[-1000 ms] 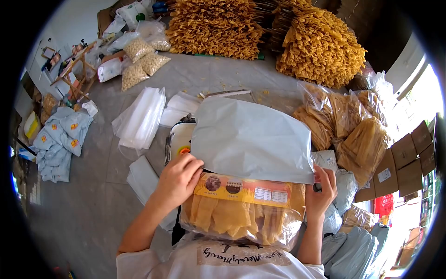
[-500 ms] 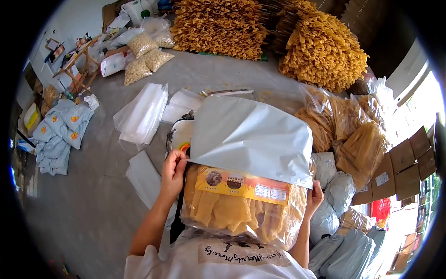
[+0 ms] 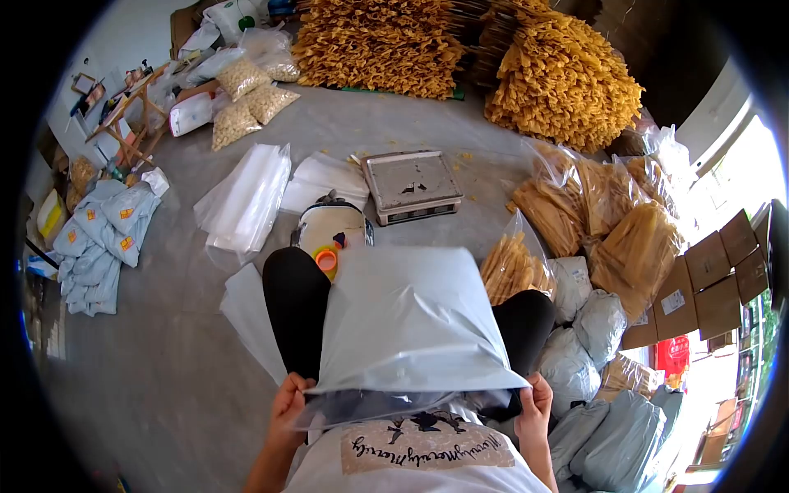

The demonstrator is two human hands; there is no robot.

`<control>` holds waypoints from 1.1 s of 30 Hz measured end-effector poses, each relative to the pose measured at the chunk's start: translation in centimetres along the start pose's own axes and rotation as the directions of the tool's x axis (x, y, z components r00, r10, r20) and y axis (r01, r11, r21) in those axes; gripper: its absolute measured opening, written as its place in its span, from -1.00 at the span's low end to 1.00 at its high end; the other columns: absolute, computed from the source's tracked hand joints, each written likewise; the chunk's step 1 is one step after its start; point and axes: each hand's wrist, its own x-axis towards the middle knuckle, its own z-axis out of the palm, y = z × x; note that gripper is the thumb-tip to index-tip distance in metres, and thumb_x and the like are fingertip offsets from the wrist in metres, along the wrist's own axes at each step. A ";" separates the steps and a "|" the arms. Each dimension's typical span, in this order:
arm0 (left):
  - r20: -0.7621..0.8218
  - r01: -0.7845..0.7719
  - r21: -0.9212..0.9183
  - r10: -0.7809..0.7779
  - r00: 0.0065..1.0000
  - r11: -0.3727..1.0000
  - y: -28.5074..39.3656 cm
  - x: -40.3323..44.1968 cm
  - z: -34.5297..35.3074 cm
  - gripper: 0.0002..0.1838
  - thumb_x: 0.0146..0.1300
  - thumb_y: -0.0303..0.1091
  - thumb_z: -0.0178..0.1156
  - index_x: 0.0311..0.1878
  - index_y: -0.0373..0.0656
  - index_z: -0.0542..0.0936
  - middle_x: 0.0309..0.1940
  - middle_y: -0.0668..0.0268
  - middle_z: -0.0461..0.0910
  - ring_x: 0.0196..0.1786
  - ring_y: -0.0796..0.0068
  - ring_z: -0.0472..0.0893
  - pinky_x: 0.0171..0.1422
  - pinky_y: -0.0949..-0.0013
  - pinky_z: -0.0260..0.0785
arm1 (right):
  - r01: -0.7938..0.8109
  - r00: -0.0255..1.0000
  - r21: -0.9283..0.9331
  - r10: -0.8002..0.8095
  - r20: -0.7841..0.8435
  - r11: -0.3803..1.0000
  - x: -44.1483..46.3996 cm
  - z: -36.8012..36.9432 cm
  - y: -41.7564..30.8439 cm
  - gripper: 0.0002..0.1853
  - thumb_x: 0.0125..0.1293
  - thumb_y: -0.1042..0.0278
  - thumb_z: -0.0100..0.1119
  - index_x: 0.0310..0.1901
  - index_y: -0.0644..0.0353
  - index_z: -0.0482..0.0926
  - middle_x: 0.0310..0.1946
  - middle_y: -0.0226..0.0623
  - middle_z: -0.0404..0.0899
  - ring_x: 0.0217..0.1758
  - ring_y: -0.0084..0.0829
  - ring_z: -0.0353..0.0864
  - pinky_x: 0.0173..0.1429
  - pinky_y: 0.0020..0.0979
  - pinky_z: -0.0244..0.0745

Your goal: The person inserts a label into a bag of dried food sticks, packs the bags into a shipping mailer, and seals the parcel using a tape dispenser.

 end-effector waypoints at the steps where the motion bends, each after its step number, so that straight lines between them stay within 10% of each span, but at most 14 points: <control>1: -0.124 0.010 -0.032 -0.014 0.992 0.999 0.2 0.3 0.6 -0.87 0.33 -0.35 0.02 -0.30 -0.10 0.29 -0.40 0.43 0.33 -0.30 0.66 0.33 -0.16 0.61 0.16 | 0.001 1.000 -0.070 -0.002 -0.007 0.998 0.4 0.9 -0.4 -0.86 0.31 0.37 0.10 -0.40 0.17 0.41 -0.55 -0.63 0.38 -0.46 -0.79 0.24 -0.31 -0.69 0.11; 3: 0.003 -0.104 -0.051 0.104 0.995 0.993 -1.8 2.5 -0.6 -0.91 0.32 -0.42 0.03 -0.20 -0.14 0.32 -0.30 0.38 0.41 -0.24 0.63 0.41 -0.10 0.56 0.27 | 0.004 0.996 0.013 -0.003 -0.091 1.000 1.5 2.1 0.2 -0.84 0.35 0.39 0.03 -0.42 0.13 0.37 -0.59 -0.70 0.19 -0.51 -0.83 0.07 -0.40 -0.69 -0.03; 5: -0.050 -0.194 0.514 0.255 0.966 0.835 -2.9 4.5 0.6 -0.82 0.29 -0.48 0.06 -0.08 -0.20 0.32 -0.28 0.36 0.43 -0.24 0.60 0.41 -0.10 0.52 0.29 | 0.022 0.994 0.075 -0.014 -0.110 0.997 2.6 1.9 1.3 -0.82 0.36 0.39 0.03 -0.42 0.12 0.36 -0.58 -0.70 0.19 -0.51 -0.82 0.04 -0.42 -0.66 -0.07; 9: -0.008 -0.239 0.625 0.313 0.950 0.743 -6.3 8.1 0.7 -0.72 0.16 -0.60 0.12 -0.05 -0.29 0.38 -0.26 0.21 0.49 -0.24 0.42 0.48 -0.08 0.38 0.34 | 0.053 0.991 -0.115 -0.067 -0.120 0.992 2.9 2.6 2.9 -0.79 0.36 0.38 0.05 -0.45 0.13 0.35 -0.59 -0.70 0.15 -0.52 -0.81 -0.01 -0.45 -0.65 -0.11; 12: 0.240 -0.335 0.941 0.595 0.767 0.052 -6.6 9.9 1.2 -0.73 -0.02 -0.74 0.02 -0.19 -0.33 0.48 -0.31 -0.06 0.49 -0.30 -0.04 0.50 -0.26 0.27 0.37 | 0.044 0.981 -0.016 -0.046 -0.186 0.999 3.8 2.7 2.9 -0.80 0.37 0.37 0.04 -0.44 0.13 0.36 -0.59 -0.70 0.16 -0.51 -0.81 0.01 -0.43 -0.65 -0.11; 18: -0.170 -0.241 0.521 0.377 0.911 0.819 -2.3 21.5 5.6 -0.88 0.31 -0.56 -0.04 -0.20 -0.26 0.51 -0.41 0.47 0.46 -0.37 0.73 0.38 -0.29 0.56 0.23 | 0.144 0.968 -0.095 -0.160 -0.195 0.985 9.1 4.9 0.1 -0.80 0.39 0.41 -0.02 -0.44 0.13 0.31 -0.61 -0.70 0.04 -0.53 -0.82 -0.08 -0.48 -0.63 -0.20; 23: 0.173 -0.390 0.468 0.351 0.920 0.793 6.0 25.8 12.1 -0.82 0.27 -0.56 0.02 -0.12 -0.29 0.55 -0.33 0.43 0.58 -0.27 0.72 0.49 -0.14 0.57 0.33 | 0.232 0.970 -0.050 -0.235 -0.067 0.971 7.3 6.8 -5.3 -0.87 0.38 0.43 -0.02 -0.35 0.15 0.30 -0.62 -0.70 0.08 -0.56 -0.83 -0.06 -0.50 -0.65 -0.21; 31: 0.496 -0.486 0.779 0.083 0.864 0.397 3.4 32.2 11.2 -0.85 0.13 -0.64 -0.01 -0.32 -0.28 0.55 -0.59 0.43 0.47 -0.48 0.67 0.39 -0.36 0.53 0.25 | -0.253 0.751 -0.292 0.378 0.542 0.922 4.6 8.0 -0.2 -0.88 0.31 0.47 0.09 -0.29 0.26 0.35 -0.62 -0.39 0.44 -0.54 -0.67 0.44 -0.48 -0.55 0.30; 33: 0.532 -0.507 0.761 0.058 0.845 0.406 -1.2 33.1 9.9 -0.91 0.07 -0.62 0.06 -0.37 -0.29 0.53 -0.64 0.38 0.44 -0.50 0.65 0.37 -0.35 0.48 0.28 | 0.085 0.725 -0.570 0.342 0.598 0.817 5.1 8.9 -0.3 -0.84 0.27 0.45 0.13 -0.32 0.28 0.35 -0.68 -0.17 0.48 -0.58 -0.53 0.56 -0.52 -0.46 0.35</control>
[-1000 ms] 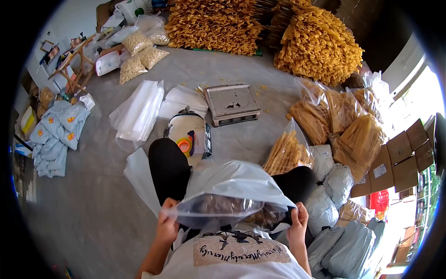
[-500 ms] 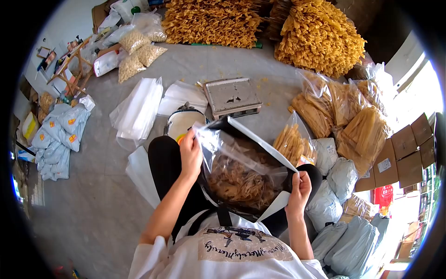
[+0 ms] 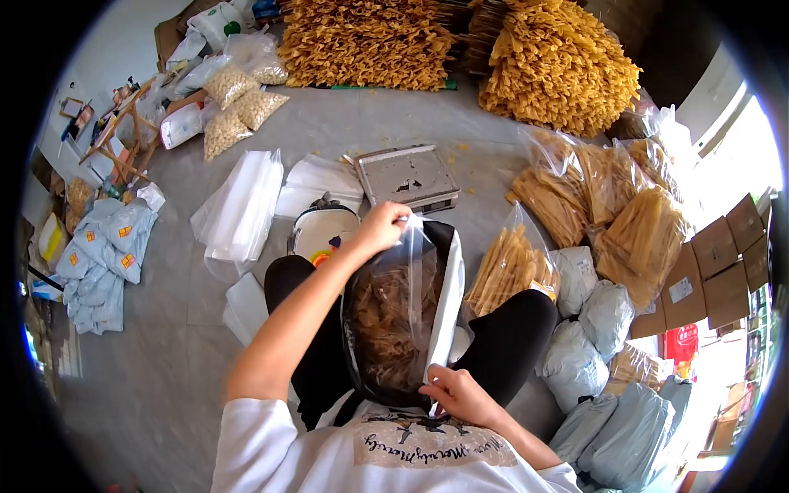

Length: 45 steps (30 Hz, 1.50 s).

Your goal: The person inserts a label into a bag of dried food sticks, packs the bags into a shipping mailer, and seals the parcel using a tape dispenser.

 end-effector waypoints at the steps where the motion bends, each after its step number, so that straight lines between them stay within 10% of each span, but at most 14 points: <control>1: -0.038 0.014 0.018 -0.013 0.999 1.000 0.2 0.0 0.6 -0.89 0.04 -0.56 0.07 -0.34 -0.27 0.55 -0.57 0.20 0.50 -0.46 0.39 0.47 -0.33 0.36 0.32 | 0.122 0.992 -0.101 -0.123 -0.004 0.987 0.3 -0.7 -0.5 -0.83 0.24 0.45 0.16 -0.38 0.30 0.37 -0.69 -0.09 0.49 -0.59 -0.36 0.60 -0.52 -0.39 0.38; 3: -0.096 -0.015 0.071 0.022 0.995 0.997 1.5 -0.3 0.5 -0.84 0.00 -0.50 0.09 -0.31 -0.25 0.58 -0.46 0.01 0.56 -0.35 0.04 0.58 -0.25 0.22 0.38 | 0.263 0.957 -0.162 -0.279 -0.081 0.951 1.3 -2.7 -2.1 -0.91 0.21 0.48 0.16 -0.33 0.32 0.49 -0.58 -0.16 0.53 -0.53 -0.23 0.58 -0.45 -0.38 0.42; 8: -0.077 -0.058 0.204 0.075 0.994 0.977 3.6 0.2 0.8 -0.85 0.08 -0.46 0.10 -0.28 -0.28 0.55 -0.45 0.01 0.54 -0.36 0.03 0.54 -0.24 0.23 0.35 | 0.396 0.810 -0.647 -0.580 -0.090 0.652 10.1 -6.0 -2.6 -0.72 0.26 0.40 0.07 -0.05 0.37 0.45 0.06 0.06 0.38 0.03 -0.05 0.46 0.12 -0.26 0.36; 12: -0.097 -0.024 0.250 0.049 0.994 0.968 5.0 -0.6 1.2 -0.88 0.12 -0.39 0.14 -0.33 -0.23 0.57 -0.45 0.04 0.55 -0.32 0.01 0.54 -0.24 0.16 0.34 | 0.182 0.948 -0.536 -0.292 -0.126 0.824 19.0 -5.9 7.1 -0.42 0.28 0.19 0.04 0.20 0.45 0.22 0.23 0.13 0.19 0.35 0.05 0.07 0.39 -0.13 0.02; 20: -0.024 -0.036 0.293 0.044 0.999 0.955 5.3 -0.4 1.1 -0.91 0.12 -0.40 0.12 -0.32 -0.16 0.58 -0.45 0.10 0.57 -0.31 0.03 0.55 -0.25 0.13 0.36 | 0.007 0.996 -0.619 -0.060 -0.066 0.785 22.0 -7.1 4.7 -0.39 0.20 0.04 0.01 0.14 0.40 0.34 0.16 0.13 0.32 0.28 0.06 0.20 0.34 -0.14 0.10; 24: -0.114 -0.037 0.364 0.084 0.990 0.931 4.4 0.2 1.6 -0.91 0.12 -0.38 0.14 -0.31 -0.12 0.59 -0.43 0.12 0.59 -0.29 0.05 0.56 -0.22 0.12 0.37 | 0.058 0.970 -0.814 -0.225 -0.090 0.578 22.6 -5.6 6.2 -0.40 0.20 -0.03 0.00 0.15 0.27 0.39 0.16 0.07 0.33 0.33 -0.02 0.15 0.38 -0.14 0.04; 28: -0.101 -0.094 0.411 0.148 0.984 0.907 4.0 -0.8 1.0 -0.90 0.11 -0.38 0.15 -0.30 -0.11 0.58 -0.42 0.17 0.58 -0.27 0.14 0.58 -0.23 0.16 0.40 | 0.139 0.987 -0.159 -0.150 -0.062 0.977 23.1 -7.9 5.9 -0.51 0.29 0.17 -0.04 0.21 0.21 0.31 0.21 -0.01 0.31 0.32 -0.08 0.21 0.36 -0.22 0.10; 30: -0.038 -0.075 0.407 0.100 0.994 0.910 4.7 -2.2 1.0 -0.87 0.09 -0.39 0.17 -0.26 -0.12 0.58 -0.34 0.18 0.58 -0.20 0.18 0.57 -0.19 0.20 0.40 | 0.051 0.994 -0.115 -0.062 -0.092 0.992 24.3 -8.2 9.2 -0.56 0.34 0.21 -0.11 0.20 0.22 0.32 0.19 -0.02 0.35 0.27 -0.11 0.29 0.32 -0.25 0.16; 32: -0.168 -0.239 0.594 0.408 0.897 0.769 5.8 -3.7 0.8 -0.78 0.07 -0.44 0.21 -0.16 -0.19 0.57 -0.17 0.26 0.53 -0.08 0.22 0.49 -0.02 0.22 0.36 | -0.084 0.995 -0.481 0.047 -0.089 0.873 20.6 -7.7 4.8 -0.59 0.33 0.28 -0.08 0.17 0.28 0.33 0.09 0.07 0.41 0.18 0.01 0.34 0.29 -0.22 0.20; 33: -0.182 -0.214 0.697 0.457 0.871 0.685 7.3 -5.0 0.3 -0.67 0.01 -0.45 0.27 -0.09 -0.18 0.54 -0.11 0.31 0.43 -0.01 0.27 0.41 0.07 0.26 0.31 | 0.082 0.979 -0.452 -0.157 -0.130 0.888 18.4 -7.2 3.8 -0.62 0.30 0.31 -0.04 0.11 0.30 0.38 0.01 0.08 0.44 0.11 0.03 0.39 0.26 -0.22 0.22; 36: 0.176 -0.188 0.385 0.128 0.976 0.904 7.1 -10.2 -0.6 -0.71 -0.05 -0.45 0.32 -0.19 -0.21 0.57 -0.25 0.24 0.55 -0.14 0.31 0.54 -0.08 0.34 0.40 | 0.323 0.932 -0.316 -0.358 -0.056 0.892 11.2 -7.6 0.6 -0.73 0.22 0.27 0.13 -0.15 0.29 0.54 -0.21 -0.05 0.56 -0.08 -0.08 0.52 0.17 -0.12 0.28; 39: 0.653 -0.019 -0.134 0.103 0.750 0.991 6.0 -14.7 2.0 -0.55 -0.09 -0.42 0.36 -0.04 -0.19 0.57 -0.39 0.16 0.58 -0.32 0.20 0.60 -0.16 0.26 0.45 | 0.395 0.883 -0.349 -0.247 0.400 0.850 4.6 -8.6 -0.8 -0.73 0.10 0.21 0.26 -0.27 0.24 0.59 -0.25 -0.21 0.58 -0.12 -0.22 0.55 0.32 -0.07 0.15; 43: 0.547 -0.252 -0.043 0.234 0.804 0.967 6.6 -16.7 7.0 -0.63 0.07 -0.26 0.25 -0.05 -0.19 0.55 -0.28 0.17 0.58 -0.29 0.12 0.60 -0.16 0.20 0.45 | 0.457 0.887 -0.512 -0.330 0.322 0.727 0.6 -5.6 1.1 -0.80 -0.06 0.38 0.26 -0.35 0.22 0.60 -0.33 -0.30 0.54 -0.13 -0.28 0.52 0.28 -0.17 0.24; 45: 0.603 -0.097 0.132 -0.002 0.798 0.986 7.7 -15.9 8.2 -0.75 0.17 -0.19 0.12 -0.24 -0.14 0.64 -0.40 0.11 0.63 -0.30 0.12 0.63 -0.21 0.17 0.46 | 0.499 0.865 -0.459 -0.453 0.214 0.735 -0.2 -4.5 1.7 -0.74 -0.23 0.51 0.18 -0.37 0.23 0.57 -0.43 -0.30 0.46 -0.17 -0.28 0.49 0.03 -0.29 0.43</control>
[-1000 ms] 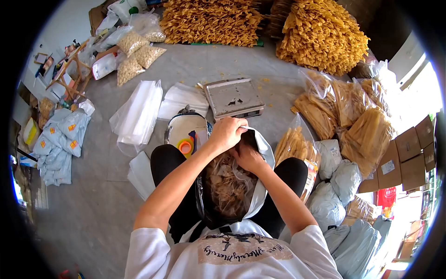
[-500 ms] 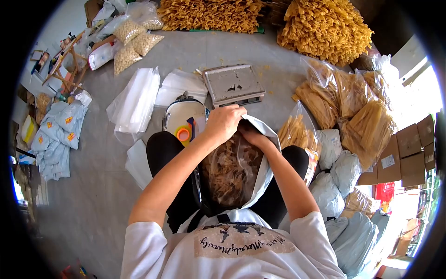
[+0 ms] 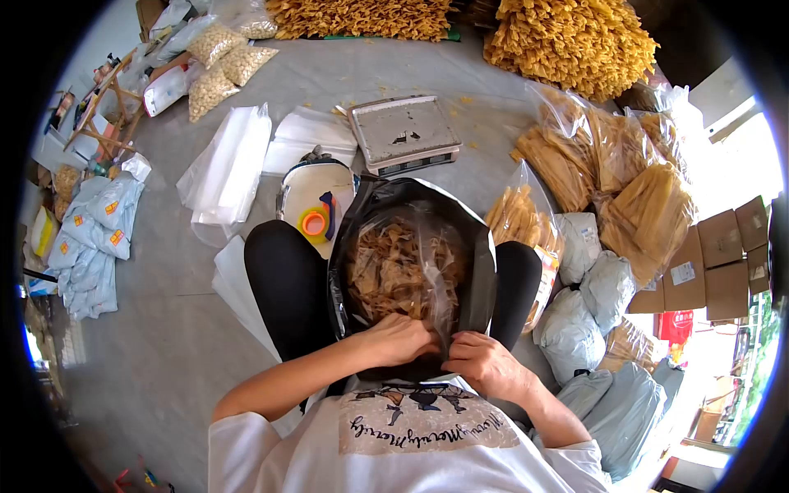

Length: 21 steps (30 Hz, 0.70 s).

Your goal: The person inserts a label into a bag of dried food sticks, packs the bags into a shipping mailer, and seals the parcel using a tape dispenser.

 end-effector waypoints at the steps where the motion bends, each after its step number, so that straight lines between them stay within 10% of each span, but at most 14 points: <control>1: -0.002 -0.002 -0.001 0.002 1.000 1.000 0.3 0.9 0.6 -0.75 0.17 -0.19 0.12 -0.24 -0.14 0.64 -0.40 0.11 0.63 -0.30 0.12 0.63 -0.21 0.17 0.46 | -0.001 1.000 -0.002 0.001 0.002 1.000 0.0 0.1 -0.1 -0.74 -0.23 0.51 0.18 -0.37 0.23 0.57 -0.43 -0.30 0.46 -0.17 -0.28 0.49 0.03 -0.29 0.43; 3: 0.222 0.003 0.364 -0.090 0.971 0.931 -0.1 2.9 2.3 -0.77 0.19 -0.22 0.05 -0.36 -0.09 0.65 -0.42 0.11 0.64 -0.31 0.18 0.65 -0.28 0.19 0.47 | 0.050 0.996 0.014 -0.048 -0.073 0.999 0.2 0.3 -0.3 -0.73 -0.25 0.51 0.19 -0.37 0.25 0.57 -0.41 -0.30 0.46 -0.17 -0.28 0.48 -0.09 -0.29 0.46; 9: 0.156 0.020 0.295 -0.069 0.985 0.955 -0.3 3.6 3.1 -0.83 0.13 -0.29 0.09 -0.40 -0.10 0.65 -0.47 0.14 0.63 -0.37 0.18 0.65 -0.30 0.22 0.47 | 0.093 0.995 -0.039 -0.093 -0.018 0.995 1.8 -0.7 -1.1 -0.74 -0.22 0.56 0.23 -0.36 0.27 0.58 -0.38 -0.30 0.50 -0.15 -0.29 0.50 0.02 -0.28 0.44; 11: -0.050 -0.078 -0.108 0.073 0.996 0.991 -0.9 1.3 -0.6 -0.89 0.06 -0.38 0.17 -0.41 -0.20 0.62 -0.42 0.14 0.62 -0.33 0.12 0.62 -0.25 0.20 0.46 | 0.062 0.989 0.266 -0.023 -0.149 0.962 1.9 -2.6 -1.8 -0.78 -0.13 0.59 0.29 -0.34 0.28 0.59 -0.35 -0.28 0.56 -0.11 -0.28 0.53 0.08 -0.23 0.42; 13: -0.690 -0.046 -0.096 -0.033 0.723 0.994 -0.8 -1.2 -4.3 -0.74 0.03 -0.44 0.25 -0.14 -0.12 0.59 -0.36 0.19 0.62 -0.35 0.15 0.61 -0.26 0.28 0.47 | 0.018 0.922 0.345 0.118 -0.369 0.938 1.9 -4.5 -1.7 -0.73 -0.06 0.55 0.33 -0.25 0.30 0.60 -0.28 -0.19 0.57 -0.04 -0.22 0.52 0.12 -0.25 0.38; 17: -0.805 0.572 -0.157 -0.440 0.398 0.805 -4.0 -5.5 -5.2 -0.29 0.02 -0.34 0.32 0.22 -0.26 0.22 -0.37 -0.02 0.56 -0.32 0.02 0.59 -0.18 0.13 0.46 | -0.437 0.567 0.212 0.451 -0.689 0.874 2.9 -2.9 0.5 -0.42 0.04 0.44 0.30 0.13 0.32 0.34 0.00 -0.06 0.41 -0.02 -0.17 0.46 0.05 -0.24 0.39; 19: -0.537 0.722 -0.088 -0.643 0.546 0.687 -3.7 -5.8 -4.1 -0.45 0.01 -0.29 0.32 0.03 -0.30 0.34 -0.46 -0.05 0.56 -0.32 -0.10 0.57 -0.21 0.03 0.44 | -0.608 0.606 0.240 0.638 -0.475 0.756 4.0 -2.6 0.2 -0.42 0.05 0.42 0.27 0.13 0.34 0.33 -0.07 -0.03 0.43 -0.13 -0.18 0.49 -0.10 -0.32 0.45; 21: -0.636 0.689 0.079 -0.495 0.591 0.721 -3.6 -5.9 -2.6 -0.73 0.04 -0.42 0.22 -0.21 -0.32 0.43 -0.54 0.00 0.54 -0.44 -0.09 0.56 -0.36 0.04 0.42 | -0.485 0.725 -0.072 0.355 -0.591 0.871 4.0 -0.9 1.8 -0.51 0.05 0.45 0.24 0.05 0.37 0.39 -0.27 -0.02 0.49 -0.33 -0.17 0.51 -0.20 -0.35 0.47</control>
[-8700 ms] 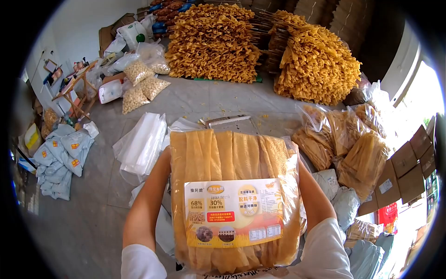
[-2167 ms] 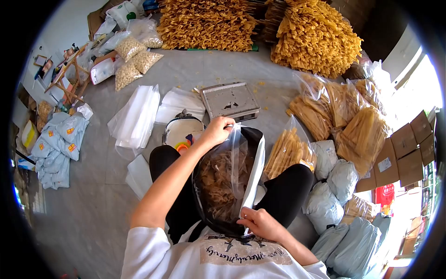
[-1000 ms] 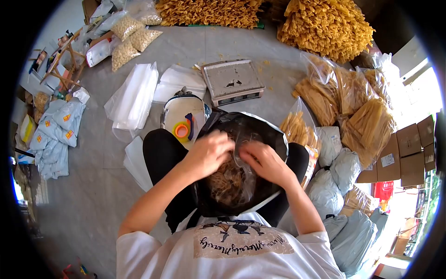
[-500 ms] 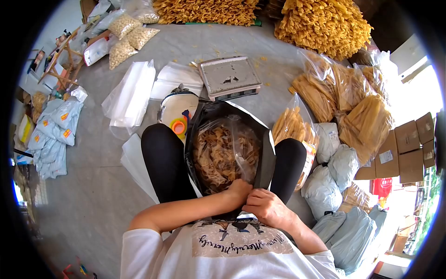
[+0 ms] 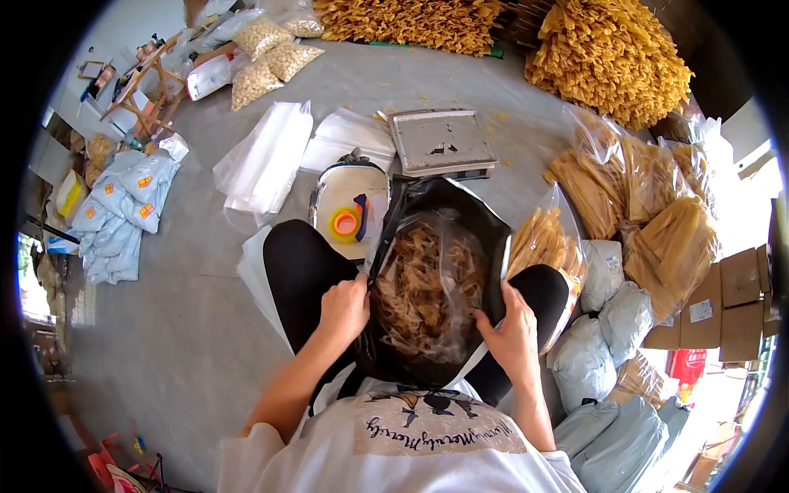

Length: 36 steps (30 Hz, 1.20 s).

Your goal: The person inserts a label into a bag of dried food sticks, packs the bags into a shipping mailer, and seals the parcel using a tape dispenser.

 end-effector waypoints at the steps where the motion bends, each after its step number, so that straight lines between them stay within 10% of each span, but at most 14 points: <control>1: 0.000 -0.001 0.008 0.001 1.000 1.000 0.0 -0.1 -0.3 -0.73 0.04 -0.42 0.22 -0.21 -0.32 0.43 -0.54 0.00 0.54 -0.44 -0.09 0.56 -0.36 0.04 0.42 | -0.189 0.979 0.126 0.178 0.094 0.974 -0.2 0.0 -0.3 -0.59 0.04 0.49 0.21 -0.03 0.40 0.44 -0.46 -0.03 0.47 -0.54 -0.15 0.45 -0.35 -0.35 0.43; 3: -0.245 -0.009 -0.146 -0.028 0.969 0.989 0.5 -0.7 -1.5 -0.85 0.00 -0.50 0.18 -0.35 -0.30 0.45 -0.55 -0.01 0.52 -0.45 -0.10 0.53 -0.39 0.01 0.37 | -0.197 0.980 0.166 0.188 0.071 0.966 -0.1 0.0 -0.1 -0.62 0.06 0.48 0.22 -0.06 0.40 0.46 -0.56 -0.18 0.39 -0.61 -0.34 0.32 -0.45 -0.41 0.32; 4: -0.345 -0.082 -0.159 0.022 0.938 0.984 0.3 -0.9 -2.2 -0.87 0.05 -0.53 0.19 -0.33 -0.28 0.44 -0.61 0.19 0.51 -0.58 0.20 0.54 -0.49 0.23 0.34 | -0.202 0.979 0.198 0.196 0.049 0.959 -0.2 -0.1 0.0 -0.65 0.08 0.47 0.23 -0.09 0.41 0.47 -0.66 -0.32 0.30 -0.69 -0.53 0.18 -0.56 -0.48 0.20; 6: -0.113 0.035 -0.818 -0.219 0.969 0.574 -0.7 -1.1 -2.7 -0.90 0.13 -0.56 0.19 -0.37 -0.26 0.44 -0.62 0.44 0.44 -0.60 0.64 0.42 -0.52 0.54 0.22 | -0.300 0.952 0.182 0.280 0.126 0.937 -0.3 0.0 0.4 -0.58 0.10 0.49 0.18 0.02 0.40 0.43 -0.60 -0.06 0.43 -0.67 -0.28 0.37 -0.55 -0.38 0.25; 8: -0.039 0.038 -0.958 -0.261 0.965 0.284 -1.3 -1.4 -3.3 -0.79 0.15 -0.51 0.24 -0.21 -0.25 0.41 -0.51 0.49 0.43 -0.50 0.78 0.37 -0.41 0.67 0.19 | -0.312 0.950 0.247 0.298 0.095 0.917 -0.1 0.3 0.7 -0.55 0.14 0.46 0.18 0.08 0.40 0.40 -0.64 -0.12 0.42 -0.68 -0.38 0.34 -0.55 -0.42 0.24; 11: 0.261 0.381 -0.884 -0.390 0.883 0.270 -1.5 -2.3 -3.8 -0.63 0.07 -0.32 0.36 -0.17 -0.28 0.42 -0.43 0.45 0.47 -0.44 0.70 0.42 -0.35 0.56 0.27 | -0.279 0.956 0.316 0.294 0.001 0.907 -0.1 1.3 0.8 -0.54 0.17 0.46 0.17 0.11 0.39 0.39 -0.64 -0.14 0.42 -0.68 -0.45 0.30 -0.55 -0.45 0.23; 12: 0.104 0.230 -0.895 -0.321 0.941 0.382 -2.1 -2.3 -2.1 -0.72 0.13 -0.28 0.32 -0.24 -0.26 0.49 -0.49 0.48 0.47 -0.46 0.73 0.41 -0.36 0.54 0.26 | -0.279 0.955 0.314 0.295 -0.005 0.908 -0.2 2.1 1.2 -0.54 0.17 0.46 0.17 0.11 0.39 0.39 -0.64 -0.14 0.42 -0.68 -0.45 0.30 -0.55 -0.45 0.23; 16: 0.137 0.179 -0.975 -0.279 0.950 0.129 1.8 0.5 -2.3 -0.72 0.26 -0.21 0.18 -0.51 -0.16 0.49 -0.63 0.59 0.33 -0.59 0.75 0.24 -0.54 0.50 0.08 | -0.262 0.932 0.847 0.349 0.097 0.463 0.5 4.1 1.2 -0.58 0.34 0.48 0.02 0.20 0.40 0.31 -0.17 -0.42 0.55 -0.22 -0.73 0.40 -0.11 -0.69 0.32; 20: 0.036 0.008 -0.853 0.044 0.998 0.522 5.2 3.7 -1.3 -0.52 0.29 -0.07 0.13 -0.64 -0.19 0.34 -0.73 0.56 0.22 -0.61 0.73 0.17 -0.57 0.41 -0.02 | -0.191 0.962 0.900 0.257 0.092 0.393 1.4 1.5 -1.8 -0.53 0.36 0.53 -0.05 0.28 0.40 0.20 0.01 -0.31 0.51 0.01 -0.64 0.41 0.12 -0.61 0.27; 26: 0.147 0.162 -0.853 -0.069 0.987 0.495 4.1 3.9 -0.2 -0.82 0.24 -0.34 0.20 -0.40 -0.25 0.52 -0.57 0.52 0.46 -0.52 0.81 0.37 -0.50 0.59 0.20 | -0.230 0.954 0.517 0.086 0.289 0.824 0.9 6.5 -2.2 -0.49 0.25 0.54 0.00 0.27 0.27 0.26 -0.28 0.11 0.56 -0.28 -0.40 0.61 -0.15 -0.43 0.43; 29: 0.190 0.217 -0.965 -0.182 0.965 0.146 2.5 2.5 0.1 -0.84 0.19 -0.44 0.22 -0.20 -0.26 0.52 -0.38 0.48 0.52 -0.39 0.73 0.45 -0.28 0.59 0.32 | -0.046 0.959 0.616 -0.137 0.247 0.786 0.3 7.4 -1.5 -0.46 0.26 0.45 0.02 0.28 0.31 0.21 -0.39 0.14 0.54 -0.41 -0.12 0.60 -0.18 -0.27 0.41; 30: 0.129 0.165 -0.971 -0.204 0.971 0.174 1.8 2.0 -0.1 -0.81 0.15 -0.41 0.27 -0.21 -0.27 0.52 -0.42 0.52 0.49 -0.42 0.77 0.37 -0.29 0.60 0.26 | 0.070 0.967 0.607 -0.202 0.153 0.792 0.3 6.5 -0.9 -0.50 0.31 0.37 -0.03 0.27 0.30 0.24 -0.36 0.02 0.59 -0.35 -0.19 0.61 -0.13 -0.29 0.41; 34: 0.189 0.212 -0.975 -0.266 0.945 0.062 1.3 0.8 -3.4 -0.86 0.21 -0.35 0.23 -0.33 -0.19 0.51 -0.50 0.60 0.40 -0.45 0.80 0.30 -0.34 0.62 0.17 | -0.173 0.924 0.836 0.380 -0.046 0.522 -0.2 7.7 3.5 -0.56 0.39 0.33 -0.14 0.26 0.27 0.28 0.01 -0.14 0.49 0.18 -0.33 0.41 0.23 -0.35 0.25; 36: 0.253 0.277 -0.957 -0.209 0.944 0.090 -0.9 0.6 -1.5 -0.73 0.28 -0.26 0.17 -0.51 -0.14 0.43 -0.60 0.65 0.27 -0.53 0.80 0.20 -0.47 0.59 0.03 | -0.135 0.989 0.557 0.149 0.021 0.820 0.9 8.7 2.8 -0.45 0.36 0.32 -0.08 0.37 0.05 0.12 0.42 -0.12 -0.10 0.49 -0.19 -0.15 0.44 -0.16 -0.08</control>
